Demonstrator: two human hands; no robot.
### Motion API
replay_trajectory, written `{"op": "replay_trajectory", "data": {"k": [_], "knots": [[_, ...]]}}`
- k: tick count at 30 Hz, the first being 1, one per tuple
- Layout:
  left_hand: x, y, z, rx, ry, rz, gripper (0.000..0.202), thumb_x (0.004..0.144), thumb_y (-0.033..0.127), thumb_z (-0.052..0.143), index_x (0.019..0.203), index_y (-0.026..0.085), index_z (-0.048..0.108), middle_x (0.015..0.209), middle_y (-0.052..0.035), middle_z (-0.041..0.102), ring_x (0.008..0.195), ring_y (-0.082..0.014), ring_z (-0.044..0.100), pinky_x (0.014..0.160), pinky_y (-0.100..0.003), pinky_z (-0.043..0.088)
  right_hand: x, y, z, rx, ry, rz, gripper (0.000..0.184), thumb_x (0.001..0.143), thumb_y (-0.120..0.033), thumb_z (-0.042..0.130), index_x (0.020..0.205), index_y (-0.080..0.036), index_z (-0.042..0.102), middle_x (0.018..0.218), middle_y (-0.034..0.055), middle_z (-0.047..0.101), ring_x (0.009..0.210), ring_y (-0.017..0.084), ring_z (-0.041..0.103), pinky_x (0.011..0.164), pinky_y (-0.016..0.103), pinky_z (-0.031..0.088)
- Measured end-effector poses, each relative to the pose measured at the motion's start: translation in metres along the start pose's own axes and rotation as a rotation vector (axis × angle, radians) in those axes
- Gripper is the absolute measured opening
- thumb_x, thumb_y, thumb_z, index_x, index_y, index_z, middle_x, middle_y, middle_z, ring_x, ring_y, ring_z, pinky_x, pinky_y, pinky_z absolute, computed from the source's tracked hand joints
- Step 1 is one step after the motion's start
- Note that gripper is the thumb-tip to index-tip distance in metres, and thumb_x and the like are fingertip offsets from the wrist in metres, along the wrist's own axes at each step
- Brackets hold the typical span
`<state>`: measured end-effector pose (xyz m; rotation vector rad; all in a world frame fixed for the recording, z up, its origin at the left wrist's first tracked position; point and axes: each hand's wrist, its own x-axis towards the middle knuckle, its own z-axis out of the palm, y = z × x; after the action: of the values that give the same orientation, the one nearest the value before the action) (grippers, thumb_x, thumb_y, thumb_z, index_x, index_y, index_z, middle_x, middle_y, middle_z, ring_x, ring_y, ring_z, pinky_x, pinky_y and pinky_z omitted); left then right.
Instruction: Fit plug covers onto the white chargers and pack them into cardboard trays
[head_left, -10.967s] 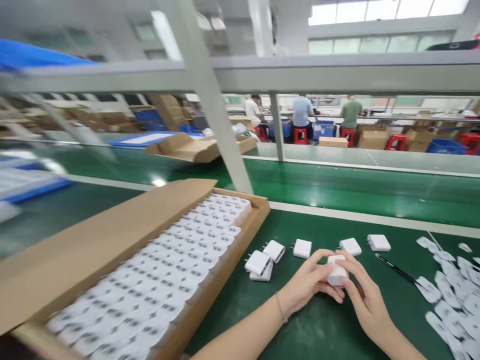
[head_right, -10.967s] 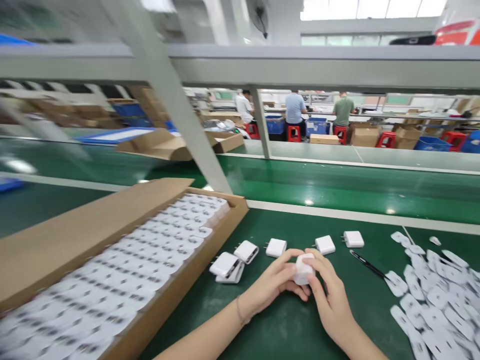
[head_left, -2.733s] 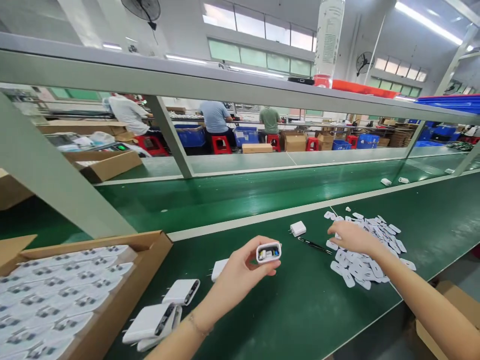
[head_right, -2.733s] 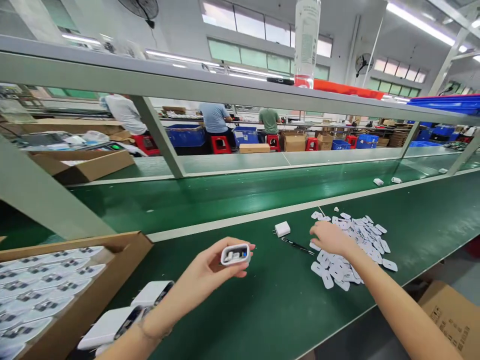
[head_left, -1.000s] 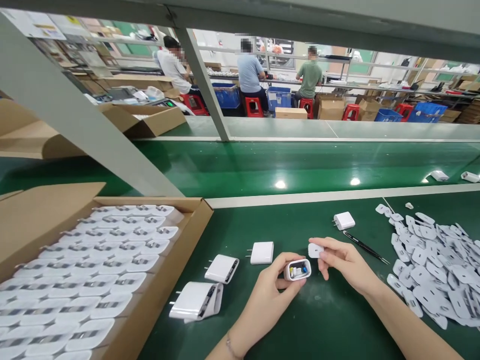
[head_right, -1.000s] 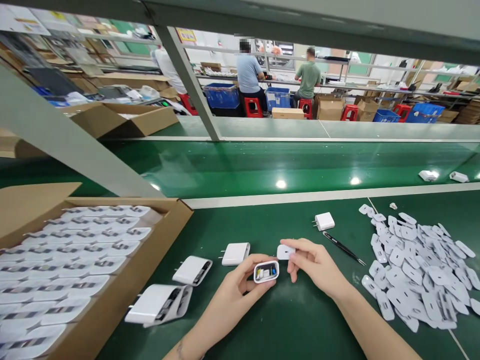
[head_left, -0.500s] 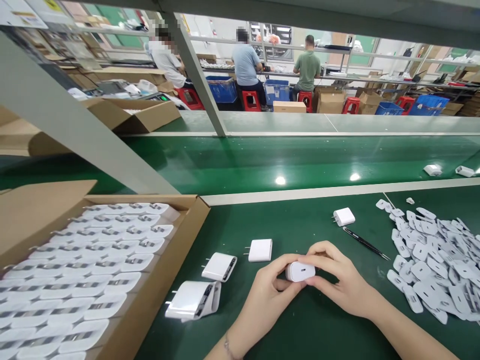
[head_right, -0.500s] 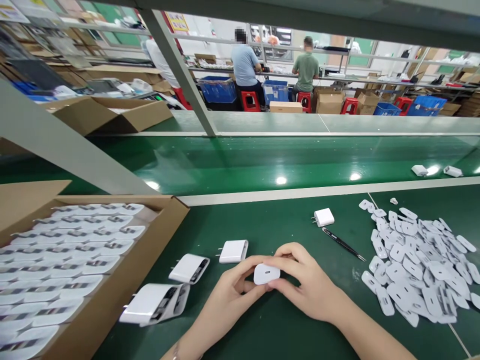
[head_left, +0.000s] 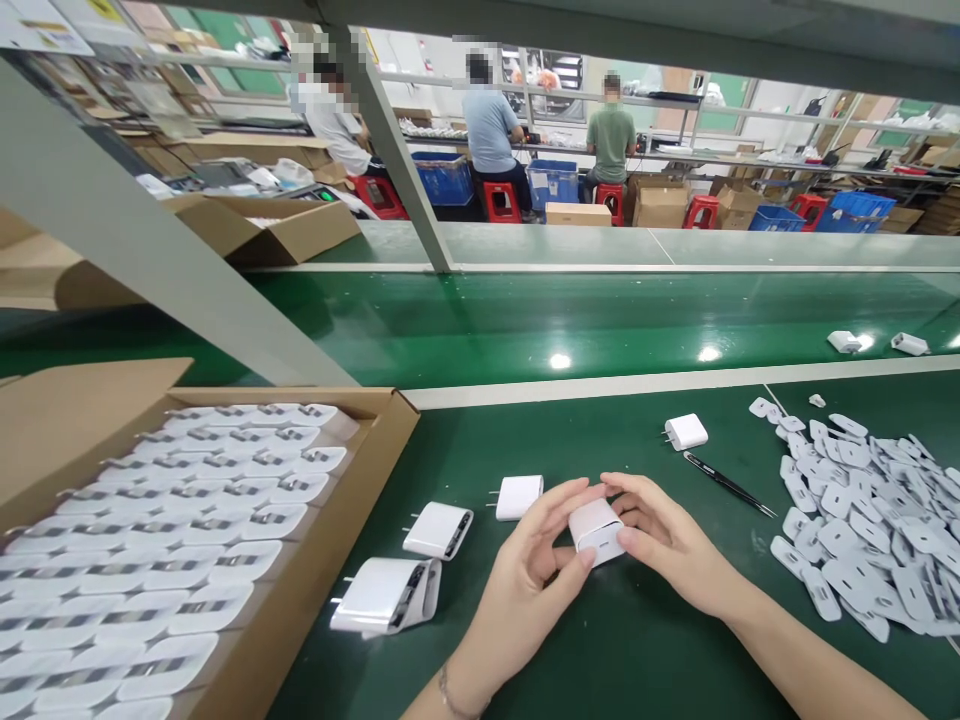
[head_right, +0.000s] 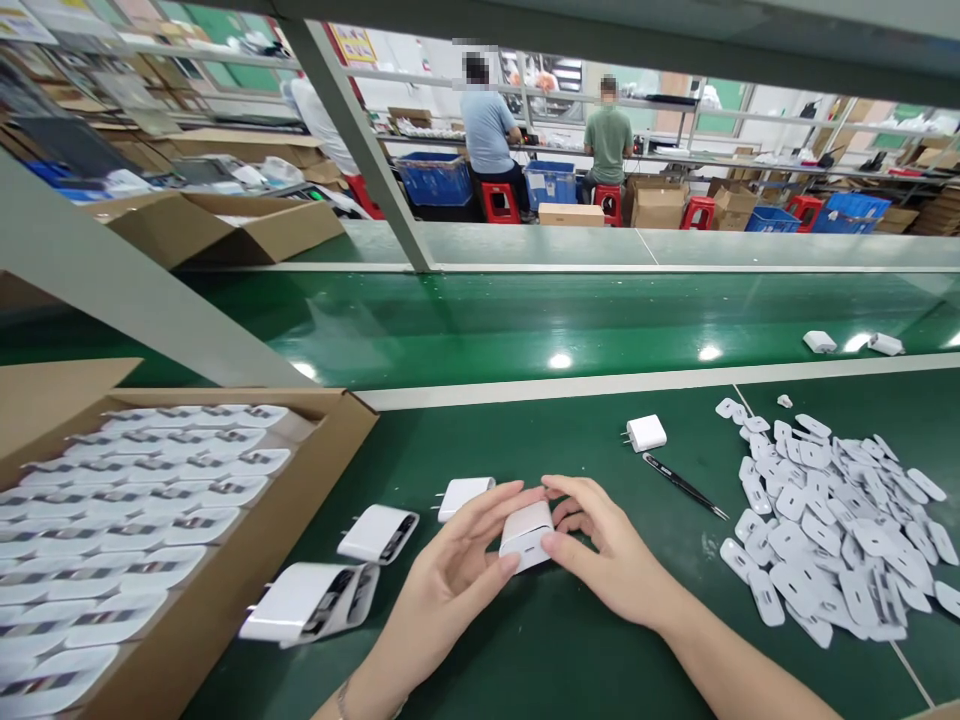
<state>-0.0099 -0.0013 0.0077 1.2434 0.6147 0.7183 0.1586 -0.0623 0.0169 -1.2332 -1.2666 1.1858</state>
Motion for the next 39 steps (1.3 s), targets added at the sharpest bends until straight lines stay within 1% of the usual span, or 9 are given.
{"op": "replay_trajectory", "data": {"k": [3, 9, 14, 17, 19, 24, 30, 36, 39], "knots": [[-0.004, 0.0, 0.003, 0.062, 0.022, 0.048, 0.041, 0.085, 0.024, 0.056, 0.121, 0.027, 0.037, 0.137, -0.0115, 0.046, 0.115, -0.0233, 0.052, 0.079, -0.027, 0.053, 0.001, 0.0, 0.005, 0.107, -0.015, 0.05, 0.035, 0.088, -0.037, 0.05, 0.122, -0.028, 0.054, 0.126, 0.006, 0.052, 0.111, 0.019, 0.053, 0.092, 0.033, 0.048], [-0.007, 0.002, 0.007, 0.139, 0.004, 0.075, 0.037, 0.088, 0.024, 0.051, 0.119, 0.031, 0.032, 0.143, -0.0105, 0.037, 0.115, -0.0215, 0.05, 0.074, -0.024, 0.052, 0.0, -0.002, 0.01, 0.072, 0.017, -0.009, 0.029, 0.09, -0.039, 0.048, 0.111, -0.028, 0.063, 0.129, 0.0042, 0.054, 0.124, 0.022, 0.045, 0.097, 0.033, 0.044], [-0.002, 0.003, 0.005, 0.026, -0.019, 0.052, 0.039, 0.086, 0.028, 0.055, 0.122, 0.031, 0.038, 0.145, -0.0063, 0.033, 0.12, -0.0231, 0.046, 0.088, -0.031, 0.049, 0.0, 0.0, 0.01, 0.054, 0.077, 0.027, 0.028, 0.087, -0.04, 0.052, 0.108, -0.028, 0.065, 0.129, 0.0037, 0.055, 0.13, 0.022, 0.038, 0.101, 0.035, 0.04], [0.003, 0.004, 0.003, 0.091, 0.092, 0.025, 0.031, 0.083, 0.034, 0.058, 0.112, 0.025, 0.052, 0.132, -0.0069, 0.045, 0.115, -0.0239, 0.049, 0.089, -0.031, 0.048, 0.0, 0.0, 0.008, 0.021, 0.141, 0.025, 0.028, 0.086, -0.041, 0.053, 0.105, -0.026, 0.066, 0.128, 0.005, 0.056, 0.127, 0.023, 0.043, 0.102, 0.036, 0.039], [0.005, 0.005, 0.001, 0.133, 0.121, -0.016, 0.027, 0.084, 0.039, 0.054, 0.103, 0.021, 0.057, 0.113, -0.0076, 0.055, 0.1, -0.0224, 0.057, 0.083, -0.032, 0.05, 0.0, 0.0, 0.007, 0.001, 0.198, 0.009, 0.029, 0.086, -0.041, 0.052, 0.103, -0.024, 0.067, 0.125, 0.0061, 0.059, 0.121, 0.023, 0.049, 0.1, 0.036, 0.042], [0.005, 0.004, 0.005, 0.139, -0.055, -0.145, 0.034, 0.087, 0.043, 0.046, 0.109, 0.018, 0.055, 0.079, -0.0028, 0.061, 0.068, -0.0161, 0.059, 0.07, -0.031, 0.051, -0.001, -0.001, 0.006, -0.095, 0.188, -0.046, 0.024, 0.088, -0.034, 0.05, 0.101, -0.024, 0.067, 0.119, 0.0059, 0.063, 0.116, 0.022, 0.052, 0.099, 0.038, 0.042], [0.003, 0.001, 0.014, 0.238, -0.1, -0.076, 0.043, 0.076, 0.019, 0.061, 0.117, 0.022, 0.05, 0.096, -0.0038, 0.063, 0.082, -0.0169, 0.061, 0.077, -0.03, 0.052, -0.003, -0.002, 0.006, -0.161, 0.177, -0.066, 0.025, 0.089, -0.031, 0.047, 0.102, -0.025, 0.067, 0.117, 0.0054, 0.063, 0.115, 0.022, 0.052, 0.097, 0.039, 0.043], [0.003, 0.003, 0.011, 0.094, -0.124, -0.114, 0.04, 0.08, 0.025, 0.059, 0.119, 0.021, 0.05, 0.111, -0.0084, 0.061, 0.099, -0.0224, 0.06, 0.085, -0.035, 0.051, -0.003, -0.002, 0.004, -0.17, 0.17, -0.089, 0.024, 0.089, -0.031, 0.047, 0.102, -0.026, 0.067, 0.117, 0.0042, 0.063, 0.115, 0.021, 0.052, 0.097, 0.037, 0.042], [0.004, 0.002, 0.011, 0.129, -0.109, -0.113, 0.042, 0.078, 0.021, 0.061, 0.118, 0.022, 0.05, 0.112, -0.0071, 0.062, 0.1, -0.0217, 0.06, 0.086, -0.034, 0.051, -0.002, -0.002, 0.004, -0.165, 0.163, -0.097, 0.025, 0.09, -0.032, 0.046, 0.102, -0.026, 0.067, 0.117, 0.0045, 0.063, 0.115, 0.022, 0.052, 0.097, 0.037, 0.043]]}}
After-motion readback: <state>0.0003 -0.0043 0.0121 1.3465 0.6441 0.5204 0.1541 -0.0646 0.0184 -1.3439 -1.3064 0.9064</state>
